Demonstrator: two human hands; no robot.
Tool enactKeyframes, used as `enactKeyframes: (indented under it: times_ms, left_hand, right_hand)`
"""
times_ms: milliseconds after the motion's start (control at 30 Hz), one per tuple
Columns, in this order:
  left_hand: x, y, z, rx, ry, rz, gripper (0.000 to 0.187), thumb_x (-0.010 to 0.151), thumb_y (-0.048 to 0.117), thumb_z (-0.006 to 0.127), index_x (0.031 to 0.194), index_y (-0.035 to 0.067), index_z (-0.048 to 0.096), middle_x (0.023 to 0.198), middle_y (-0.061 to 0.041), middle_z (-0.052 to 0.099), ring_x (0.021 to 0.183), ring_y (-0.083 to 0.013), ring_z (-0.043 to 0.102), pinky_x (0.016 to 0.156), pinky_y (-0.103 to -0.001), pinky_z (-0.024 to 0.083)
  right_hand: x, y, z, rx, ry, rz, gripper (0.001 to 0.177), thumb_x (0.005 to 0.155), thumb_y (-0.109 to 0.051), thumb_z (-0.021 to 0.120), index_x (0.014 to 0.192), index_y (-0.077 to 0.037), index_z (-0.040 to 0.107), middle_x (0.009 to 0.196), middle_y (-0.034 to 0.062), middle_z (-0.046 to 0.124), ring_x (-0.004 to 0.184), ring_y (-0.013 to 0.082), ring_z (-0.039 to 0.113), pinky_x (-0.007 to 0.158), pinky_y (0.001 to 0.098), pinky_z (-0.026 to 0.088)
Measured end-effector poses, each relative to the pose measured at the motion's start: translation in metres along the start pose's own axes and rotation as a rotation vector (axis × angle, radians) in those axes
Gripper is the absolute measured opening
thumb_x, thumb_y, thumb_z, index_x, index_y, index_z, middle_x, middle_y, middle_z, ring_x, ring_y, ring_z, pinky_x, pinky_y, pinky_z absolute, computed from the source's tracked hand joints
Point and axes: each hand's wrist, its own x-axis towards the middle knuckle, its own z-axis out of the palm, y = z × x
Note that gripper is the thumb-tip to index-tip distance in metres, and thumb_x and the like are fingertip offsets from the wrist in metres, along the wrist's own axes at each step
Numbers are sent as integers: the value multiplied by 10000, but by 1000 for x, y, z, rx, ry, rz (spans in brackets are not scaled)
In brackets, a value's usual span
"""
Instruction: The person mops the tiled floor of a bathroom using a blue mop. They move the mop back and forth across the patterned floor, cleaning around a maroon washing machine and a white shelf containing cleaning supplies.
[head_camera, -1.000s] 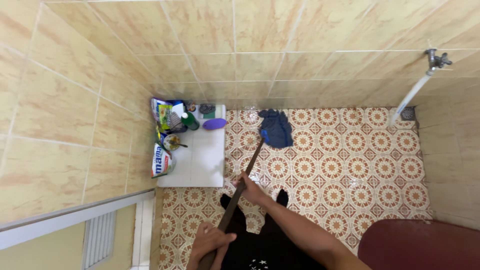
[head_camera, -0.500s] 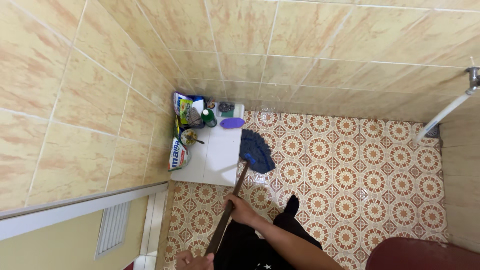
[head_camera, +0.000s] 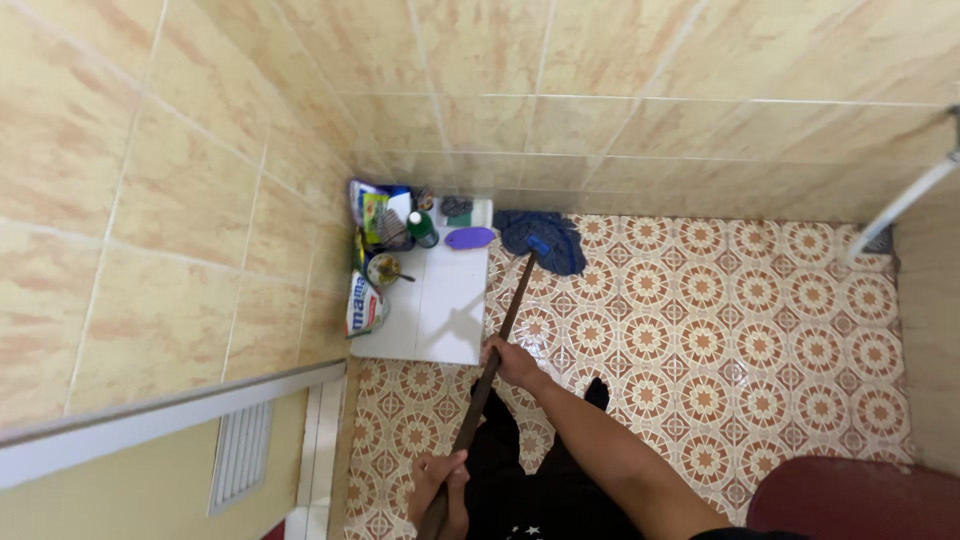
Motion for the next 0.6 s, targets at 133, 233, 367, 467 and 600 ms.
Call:
enactKeyframes:
  times_ms: [133,233,367,467,600]
  left_hand:
    - [-5,-13,-28,76,-34,26,217,889,-42,677,1062,77,730,706,-12,596,663,-108,543,783,-274,472]
    - [-9,-78,-82,-203,-414,-234,188,757,-1,826,917,77,765,709,-41,570,508,-80,562,528,-220,475]
    - [20,-141,-123,-270,-489,-904,171,799,-37,844,734,-15,687,706,-76,615,587,-180,621,608,-357,493]
    - [50,-120,-137,-55,-580,-268,118,797,30,835,832,53,725,718,-12,664,603,-129,632,713,-345,483]
    - [99,-12,-91,14,-478,354,176,794,119,823,962,143,776,732,74,728,624,-62,646,853,-330,470]
  right_hand:
    - [-24,-27,5,98,-39,84,233,1031,-352,619,1020,-139,526,1085,72,722,1064,206,702,951,386,542]
    - [-48,-74,9,69,3,253,272,1002,-368,646,1003,-126,520,1042,119,735,984,264,740,900,408,573]
    - [-65,-97,15,122,57,170,132,956,-168,622,1009,-86,534,1124,100,756,1092,240,724,922,388,570]
    - [-72,-95,26,326,51,247,313,878,-15,586,1179,-93,547,1184,57,725,1116,207,717,834,410,612]
    - [-66,-76,32,117,171,184,162,943,-85,690,1089,-58,626,1098,128,758,1078,260,733,929,368,547]
